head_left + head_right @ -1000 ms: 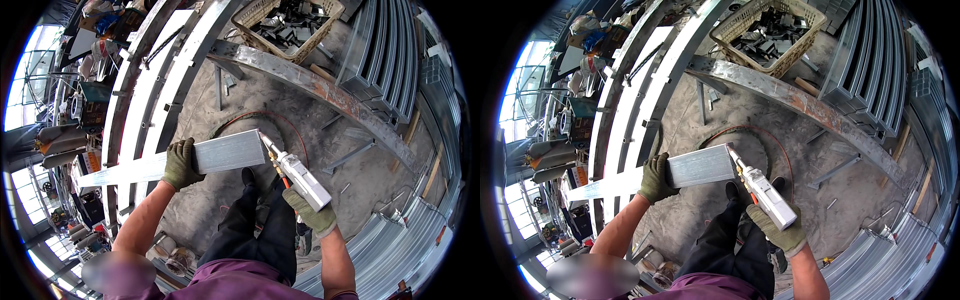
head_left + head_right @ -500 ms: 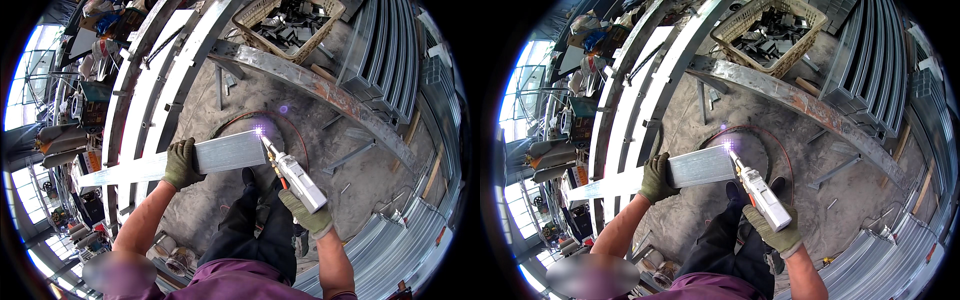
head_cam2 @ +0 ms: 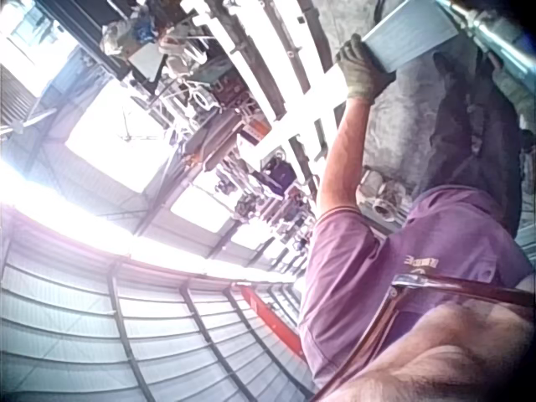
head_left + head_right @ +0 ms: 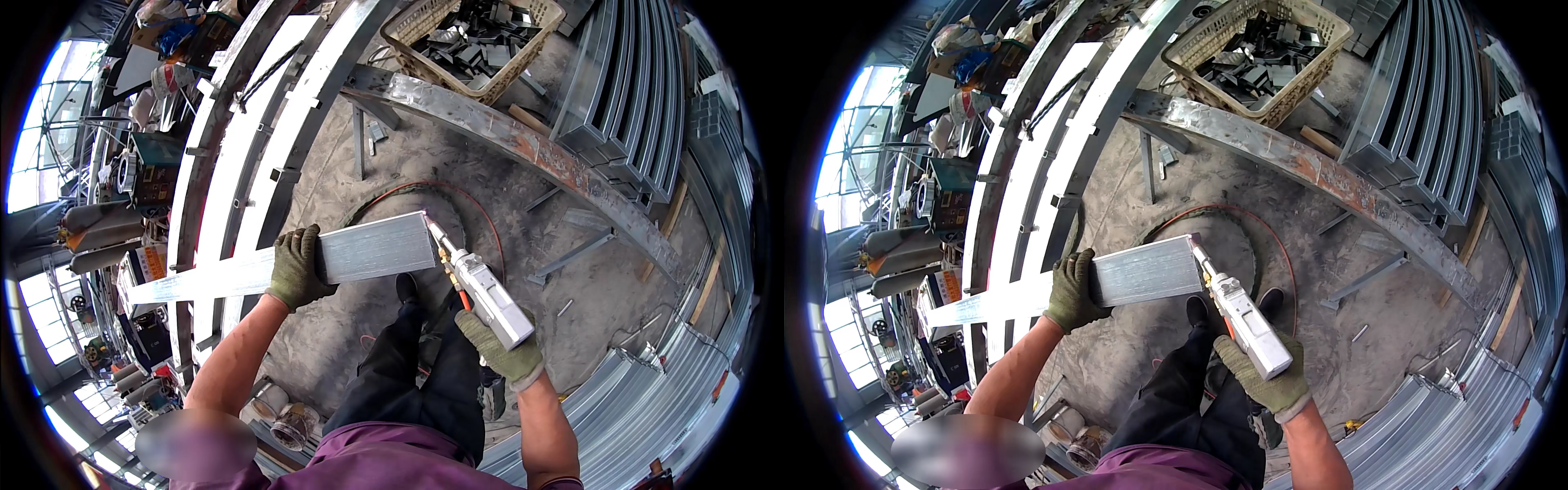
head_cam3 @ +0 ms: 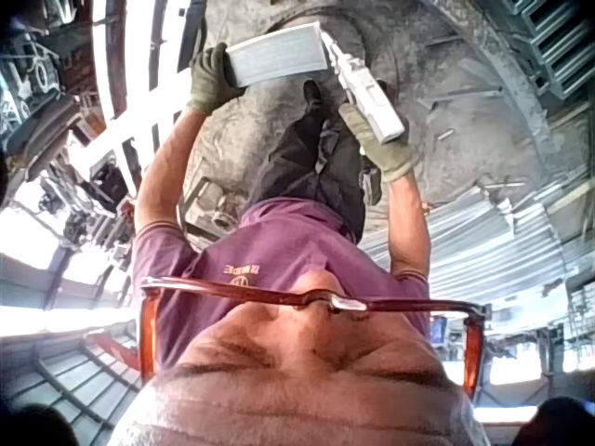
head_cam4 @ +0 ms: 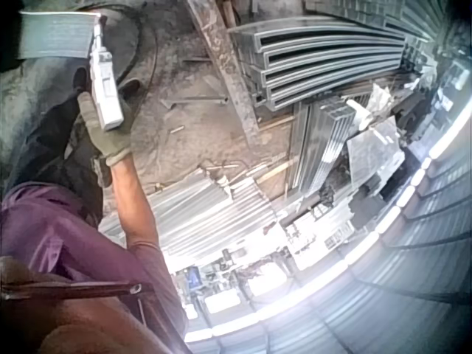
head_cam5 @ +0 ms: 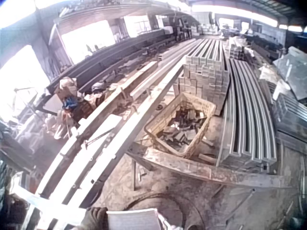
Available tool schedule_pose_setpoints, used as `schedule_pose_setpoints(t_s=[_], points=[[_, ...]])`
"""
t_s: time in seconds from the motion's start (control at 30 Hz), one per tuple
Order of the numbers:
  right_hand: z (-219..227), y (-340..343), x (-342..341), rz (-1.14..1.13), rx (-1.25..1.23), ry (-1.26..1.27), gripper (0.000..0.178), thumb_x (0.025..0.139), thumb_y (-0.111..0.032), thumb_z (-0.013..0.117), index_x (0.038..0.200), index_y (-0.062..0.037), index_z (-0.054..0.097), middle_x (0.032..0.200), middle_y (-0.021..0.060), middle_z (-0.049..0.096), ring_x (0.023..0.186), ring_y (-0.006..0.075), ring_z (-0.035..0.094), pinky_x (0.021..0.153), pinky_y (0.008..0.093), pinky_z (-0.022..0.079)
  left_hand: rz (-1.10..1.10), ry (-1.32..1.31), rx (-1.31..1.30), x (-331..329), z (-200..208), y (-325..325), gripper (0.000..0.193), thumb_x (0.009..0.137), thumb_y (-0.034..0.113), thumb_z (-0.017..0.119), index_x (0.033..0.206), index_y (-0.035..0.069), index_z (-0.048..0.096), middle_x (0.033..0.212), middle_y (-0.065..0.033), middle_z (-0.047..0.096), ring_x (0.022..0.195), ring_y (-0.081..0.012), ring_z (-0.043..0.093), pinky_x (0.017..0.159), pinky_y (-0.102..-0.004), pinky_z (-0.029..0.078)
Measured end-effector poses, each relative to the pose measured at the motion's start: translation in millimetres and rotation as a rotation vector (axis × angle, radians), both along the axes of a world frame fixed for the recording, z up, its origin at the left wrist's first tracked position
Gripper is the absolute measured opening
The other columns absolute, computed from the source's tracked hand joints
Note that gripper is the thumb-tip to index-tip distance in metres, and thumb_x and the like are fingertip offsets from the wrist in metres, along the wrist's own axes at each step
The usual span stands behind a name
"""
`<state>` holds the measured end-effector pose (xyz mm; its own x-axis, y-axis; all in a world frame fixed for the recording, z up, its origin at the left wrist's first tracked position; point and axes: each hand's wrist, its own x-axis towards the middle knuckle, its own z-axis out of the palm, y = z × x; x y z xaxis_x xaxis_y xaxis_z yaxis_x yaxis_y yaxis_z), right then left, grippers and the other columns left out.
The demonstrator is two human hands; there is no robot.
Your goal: The person welds seams on a rectangular metal frame using a handheld welding torch, then repositions the frame to weld additional joints. The person wears gloves and a head-mounted camera, and the workspace contains metal stock and tools.
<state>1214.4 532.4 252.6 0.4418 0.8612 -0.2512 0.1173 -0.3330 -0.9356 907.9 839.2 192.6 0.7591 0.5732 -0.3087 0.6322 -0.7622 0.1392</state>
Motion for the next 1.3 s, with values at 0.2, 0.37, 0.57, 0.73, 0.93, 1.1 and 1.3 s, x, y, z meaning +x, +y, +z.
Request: schedule_pose_setpoints(t_s=[0.2, 0.37, 0.57, 0.73, 0.93, 1.1, 1.3], points=[[-4, -2, -1, -0.021, -0.005, 0.015, 0.033, 0.095, -0.015, 0.091, 0.125, -0.0023, 0.081, 0.103, 0.0124, 0.084, 0.091, 0.0247, 0.082, 0.079, 0.0366, 0.064, 0.020, 0.040, -0.019, 2, 2, 0, 0.126, 0.059, 0.046, 0.099, 0.160, -0.001, 0.041, 0.148, -0.0260, 0.055, 0.142, -0.0476, 0.052, 0.126, -0.0596, 0.035], [-8, -6, 7, 0.031, -0.045, 0.119, 0.047, 0.097, -0.005, 0.088, 0.142, 0.0018, 0.073, 0.125, 0.0107, 0.082, 0.111, 0.0147, 0.076, 0.096, 0.0316, 0.061, 0.007, 0.016, -0.003, 0, -1, 0, 0.126, 0.058, 0.046, 0.099, 0.160, 0.000, 0.042, 0.148, -0.0263, 0.055, 0.141, -0.0477, 0.053, 0.126, -0.0599, 0.035], [-5, 1, 10, -0.048, -0.004, 0.076, 0.038, 0.095, -0.022, 0.093, 0.126, -0.0047, 0.081, 0.109, 0.0144, 0.085, 0.098, 0.0273, 0.084, 0.084, 0.0378, 0.065, 0.006, 0.009, -0.010, 2, -1, 0, 0.126, 0.057, 0.047, 0.100, 0.160, 0.000, 0.042, 0.147, -0.0263, 0.056, 0.140, -0.0472, 0.053, 0.125, -0.0596, 0.036], [7, 5, 19, -0.035, -0.103, 0.196, 0.038, 0.096, -0.020, 0.092, 0.128, -0.0044, 0.081, 0.112, 0.0118, 0.086, 0.101, 0.0209, 0.084, 0.086, 0.0357, 0.065, 0.009, 0.022, -0.029, 0, 0, 2, 0.127, 0.059, 0.051, 0.101, 0.159, 0.000, 0.041, 0.147, -0.0260, 0.055, 0.141, -0.0477, 0.052, 0.126, -0.0600, 0.035], [9, 4, 23, -0.072, -0.104, 0.264, 0.036, 0.098, -0.018, 0.090, 0.129, -0.0041, 0.080, 0.109, 0.0082, 0.085, 0.097, 0.0157, 0.081, 0.086, 0.0336, 0.064, 0.037, -0.187, -0.249, 18, 18, 26, 0.073, 0.092, 0.058, 0.085, 0.136, 0.002, 0.066, 0.119, -0.0245, 0.072, 0.115, -0.0473, 0.068, 0.099, -0.0555, 0.053], [14, -10, 30, -0.064, -0.247, 0.356, 0.023, 0.100, -0.012, 0.087, 0.119, -0.0024, 0.078, 0.098, 0.0013, 0.076, 0.087, 0.0108, 0.070, 0.078, 0.0302, 0.058, 0.545, -0.137, 0.055, 45, -18, 13, 0.057, 0.115, 0.054, 0.048, 0.096, 0.009, 0.078, 0.091, -0.0252, 0.077, 0.090, -0.0529, 0.072, 0.088, -0.0636, 0.052], [22, 0, 29, -0.056, -0.156, 0.309, 0.018, 0.099, -0.009, 0.087, 0.113, -0.0027, 0.078, 0.093, -0.0018, 0.072, 0.083, 0.0090, 0.066, 0.074, 0.0289, 0.056, 0.569, -0.080, 0.138, 50, -22, 8, 0.054, 0.112, 0.053, 0.052, 0.089, 0.009, 0.075, 0.088, -0.0245, 0.076, 0.089, -0.0515, 0.071, 0.084, -0.0626, 0.051]])
